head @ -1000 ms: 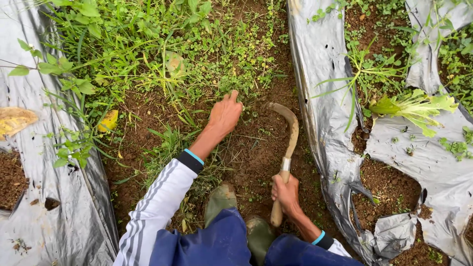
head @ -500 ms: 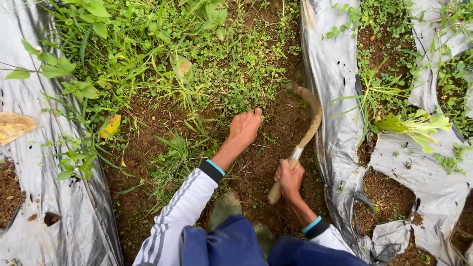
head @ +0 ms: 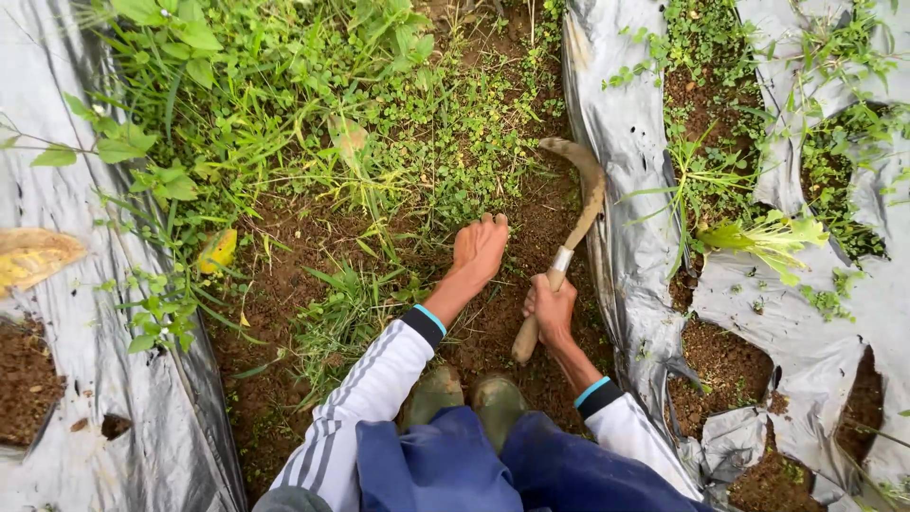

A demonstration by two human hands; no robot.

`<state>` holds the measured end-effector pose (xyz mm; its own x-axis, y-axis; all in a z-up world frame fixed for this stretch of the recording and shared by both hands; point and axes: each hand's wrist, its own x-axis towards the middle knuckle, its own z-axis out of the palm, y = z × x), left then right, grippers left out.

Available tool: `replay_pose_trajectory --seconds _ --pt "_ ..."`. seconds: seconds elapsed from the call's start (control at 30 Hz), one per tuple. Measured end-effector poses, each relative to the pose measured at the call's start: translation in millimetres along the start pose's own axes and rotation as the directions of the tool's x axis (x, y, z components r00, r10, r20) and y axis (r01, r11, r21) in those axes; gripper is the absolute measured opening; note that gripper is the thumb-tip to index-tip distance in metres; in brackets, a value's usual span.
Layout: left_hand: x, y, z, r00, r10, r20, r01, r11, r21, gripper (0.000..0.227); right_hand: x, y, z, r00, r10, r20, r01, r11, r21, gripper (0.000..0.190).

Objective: Weeding a garden bed using a sickle and hands to remove unwanted growth from between crops.

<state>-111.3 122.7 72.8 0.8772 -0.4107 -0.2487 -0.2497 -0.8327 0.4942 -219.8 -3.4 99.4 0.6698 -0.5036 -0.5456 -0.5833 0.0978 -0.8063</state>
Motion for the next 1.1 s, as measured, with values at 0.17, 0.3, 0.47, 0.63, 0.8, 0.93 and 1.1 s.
replay_pose_trajectory --seconds 0.17,0.3,0.47,0.63,0.8,0.93,1.1 --pt "3 8 -3 1.000 0.006 0.000 -0.006 1.000 0.019 0.027 -32 11 -19 0.987 0.161 0.016 -0.162 0.985 0.065 0.016" --pt "9 8 6 0.944 0.306 -0.123 -0.247 0.903 0.351 0.011 -13 -11 -10 1.000 -0.007 0.005 0.007 0.998 0.056 0.015" --pt "28 26 -25 0.903 0.417 -0.105 -0.302 0.790 0.534 0.013 -23 34 -31 0.995 0.030 0.093 -0.039 0.994 0.098 0.016" --pt "58 31 -22 0.959 0.284 -0.003 -0.226 0.768 0.600 0.041 -4 31 -33 0.997 -0.061 0.048 0.054 0.989 0.140 0.018" --pt "97 0 45 0.926 0.377 -0.007 -0.288 0.718 0.634 0.027 -14 35 -43 0.990 -0.018 0.143 0.006 0.997 0.081 0.014" --pt "83 -12 32 0.932 0.357 -0.056 -0.274 0.798 0.536 0.022 -19 48 -61 0.992 0.020 0.122 -0.028 0.998 0.061 0.014" --pt "60 -22 9 0.952 0.295 -0.084 -0.218 0.843 0.492 0.024 12 8 -29 0.963 0.000 0.268 -0.044 0.986 0.159 0.014"
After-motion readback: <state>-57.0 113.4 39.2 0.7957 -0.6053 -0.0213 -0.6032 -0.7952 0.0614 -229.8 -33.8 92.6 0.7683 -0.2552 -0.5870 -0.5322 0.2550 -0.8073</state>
